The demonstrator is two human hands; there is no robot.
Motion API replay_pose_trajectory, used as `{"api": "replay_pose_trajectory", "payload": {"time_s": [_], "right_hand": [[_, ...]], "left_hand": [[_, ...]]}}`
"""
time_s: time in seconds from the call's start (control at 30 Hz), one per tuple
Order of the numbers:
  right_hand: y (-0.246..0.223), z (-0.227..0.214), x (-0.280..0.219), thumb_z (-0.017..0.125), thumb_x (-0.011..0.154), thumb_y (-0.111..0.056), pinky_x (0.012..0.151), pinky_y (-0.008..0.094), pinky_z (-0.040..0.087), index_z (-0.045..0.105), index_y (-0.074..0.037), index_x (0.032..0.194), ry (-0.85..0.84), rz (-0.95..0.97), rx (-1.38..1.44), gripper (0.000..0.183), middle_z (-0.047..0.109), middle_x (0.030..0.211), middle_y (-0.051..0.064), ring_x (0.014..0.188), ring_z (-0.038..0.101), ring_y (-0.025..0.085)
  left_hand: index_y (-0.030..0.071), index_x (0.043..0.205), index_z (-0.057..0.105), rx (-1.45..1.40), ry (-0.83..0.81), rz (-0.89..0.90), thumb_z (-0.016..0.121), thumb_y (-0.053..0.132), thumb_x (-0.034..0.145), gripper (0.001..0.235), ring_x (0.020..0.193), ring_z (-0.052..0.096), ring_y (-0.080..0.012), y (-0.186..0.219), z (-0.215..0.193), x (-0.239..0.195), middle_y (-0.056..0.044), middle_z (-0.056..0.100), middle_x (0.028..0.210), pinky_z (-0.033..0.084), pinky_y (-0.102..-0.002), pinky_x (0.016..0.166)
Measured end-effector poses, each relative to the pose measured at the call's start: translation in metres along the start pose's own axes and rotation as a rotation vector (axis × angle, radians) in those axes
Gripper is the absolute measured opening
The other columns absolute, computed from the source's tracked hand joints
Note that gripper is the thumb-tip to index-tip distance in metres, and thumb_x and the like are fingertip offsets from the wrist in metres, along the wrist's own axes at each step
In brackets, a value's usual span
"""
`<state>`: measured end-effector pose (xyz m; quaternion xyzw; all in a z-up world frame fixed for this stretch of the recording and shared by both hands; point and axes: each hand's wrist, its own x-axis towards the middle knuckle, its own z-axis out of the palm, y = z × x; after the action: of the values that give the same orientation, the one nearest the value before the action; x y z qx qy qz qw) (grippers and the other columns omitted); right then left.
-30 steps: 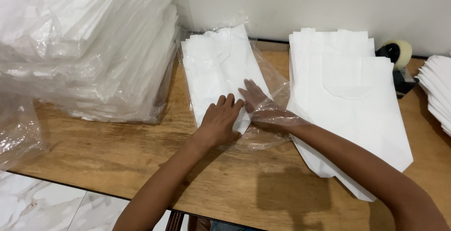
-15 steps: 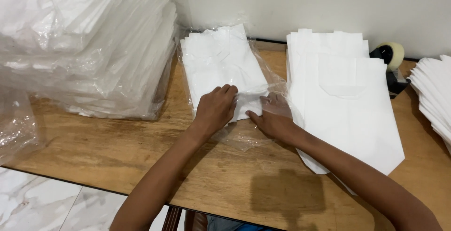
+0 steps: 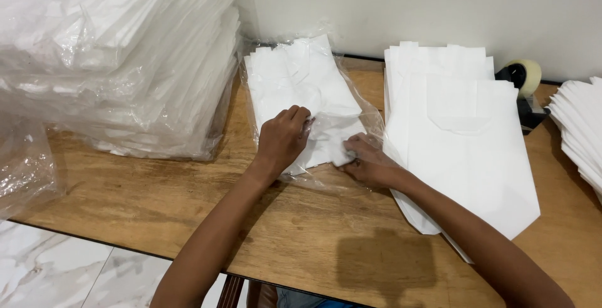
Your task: Packing folded white plastic bags into a larger clear plastic bag for distribution.
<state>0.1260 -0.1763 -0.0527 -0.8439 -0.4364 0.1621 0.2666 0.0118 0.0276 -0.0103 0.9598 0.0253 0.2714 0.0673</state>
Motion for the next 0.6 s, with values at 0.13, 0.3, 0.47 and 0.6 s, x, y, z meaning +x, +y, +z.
{"api": "replay_pose_trajectory", "payload": {"time_s": [0.13,0.3,0.47,0.6], "right_hand": [[-0.028,-0.028,-0.037,0.068,0.085,-0.033,0.102,0.049,0.047,0.062,-0.009,0.107,-0.075,-0.058,-0.067,0.033,0.064,0.114,0.017,0.113,0.064,0.036],[-0.034,-0.040,-0.045,0.054,0.098,-0.037,0.102,0.047,0.047,0.061,-0.012,0.124,-0.052,-0.040,0.126,0.037,0.069,0.113,0.016,0.114,0.065,0.030],[-0.058,-0.052,-0.053,0.066,0.084,-0.004,0.121,0.058,0.010,0.057,-0.006,0.090,-0.277,-0.371,-0.085,0.011,0.070,0.118,0.017,0.141,0.040,0.039],[-0.061,-0.061,-0.056,0.066,0.083,-0.009,0.123,0.058,0.014,0.061,-0.001,0.106,-0.392,-0.264,0.030,0.025,0.066,0.127,0.022,0.140,0.042,0.040]], "left_hand": [[0.008,0.105,0.063,-0.036,0.006,-0.011,0.067,0.011,0.092,0.014,0.071,0.068,-0.0203,-0.006,0.011,0.000,-0.006,0.064,0.084,0.058,-0.030,0.057],[0.007,0.105,0.064,-0.217,-0.017,-0.098,0.067,0.014,0.092,0.015,0.077,0.072,-0.0267,-0.001,-0.007,0.002,-0.009,0.066,0.085,0.061,-0.036,0.063],[0.006,0.103,0.065,-0.284,-0.049,-0.144,0.070,0.011,0.088,0.017,0.078,0.072,-0.0300,-0.002,-0.010,0.000,-0.012,0.068,0.085,0.061,-0.039,0.065],[0.003,0.101,0.065,-0.342,-0.060,-0.160,0.074,0.010,0.084,0.020,0.077,0.072,-0.0346,0.002,-0.016,0.001,-0.015,0.068,0.082,0.061,-0.044,0.066]]}}
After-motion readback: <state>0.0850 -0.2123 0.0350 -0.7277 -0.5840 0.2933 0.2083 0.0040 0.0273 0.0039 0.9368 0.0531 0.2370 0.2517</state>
